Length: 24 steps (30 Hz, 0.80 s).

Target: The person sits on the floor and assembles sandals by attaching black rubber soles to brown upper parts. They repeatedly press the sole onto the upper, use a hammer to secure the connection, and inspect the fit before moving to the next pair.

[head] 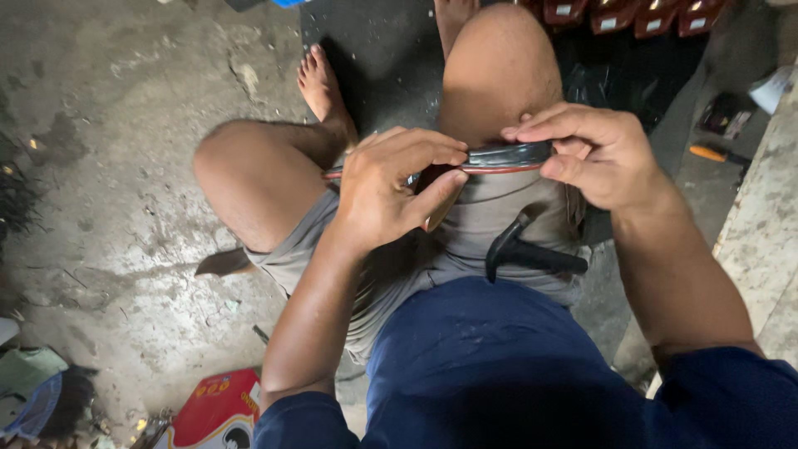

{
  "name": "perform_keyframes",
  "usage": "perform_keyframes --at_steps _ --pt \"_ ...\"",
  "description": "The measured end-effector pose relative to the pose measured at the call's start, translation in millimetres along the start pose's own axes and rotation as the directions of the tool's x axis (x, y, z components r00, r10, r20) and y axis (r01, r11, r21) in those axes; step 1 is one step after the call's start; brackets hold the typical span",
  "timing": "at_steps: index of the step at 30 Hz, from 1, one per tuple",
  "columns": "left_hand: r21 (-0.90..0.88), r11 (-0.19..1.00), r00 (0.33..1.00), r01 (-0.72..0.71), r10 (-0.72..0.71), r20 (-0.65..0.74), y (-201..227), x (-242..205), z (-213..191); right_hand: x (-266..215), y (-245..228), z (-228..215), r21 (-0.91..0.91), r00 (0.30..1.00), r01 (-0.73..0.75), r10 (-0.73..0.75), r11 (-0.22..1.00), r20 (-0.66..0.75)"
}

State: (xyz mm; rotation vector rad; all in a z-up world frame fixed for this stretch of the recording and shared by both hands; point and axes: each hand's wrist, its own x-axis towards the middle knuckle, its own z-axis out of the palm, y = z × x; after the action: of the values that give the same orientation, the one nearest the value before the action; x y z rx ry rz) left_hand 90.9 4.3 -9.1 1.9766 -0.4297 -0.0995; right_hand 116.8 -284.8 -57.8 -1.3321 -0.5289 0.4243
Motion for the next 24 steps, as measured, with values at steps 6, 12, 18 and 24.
perform_keyframes --at_steps 6,12,18,24 --pt "-0.147 0.980 0.989 -0.133 0.122 -0.080 26.9 3.2 -11.6 11.0 -69.6 30.1 -0.199 0.982 0.077 -0.109 0.977 -0.155" --pt "-0.168 0.924 0.933 -0.343 0.315 -0.175 86.4 17.6 -19.2 14.3 -204.9 63.5 -0.672 0.986 0.102 -0.166 0.733 -0.031" --pt "-0.027 0.930 0.917 -0.366 0.356 -0.180 108.9 -13.0 -31.5 25.7 -210.9 78.4 -0.782 0.963 0.247 -0.060 0.572 0.261" --pt "-0.124 0.934 0.928 -0.335 0.304 -0.214 96.2 -41.1 -36.4 26.9 -198.1 92.7 -0.756 0.947 0.272 -0.025 0.596 0.320"
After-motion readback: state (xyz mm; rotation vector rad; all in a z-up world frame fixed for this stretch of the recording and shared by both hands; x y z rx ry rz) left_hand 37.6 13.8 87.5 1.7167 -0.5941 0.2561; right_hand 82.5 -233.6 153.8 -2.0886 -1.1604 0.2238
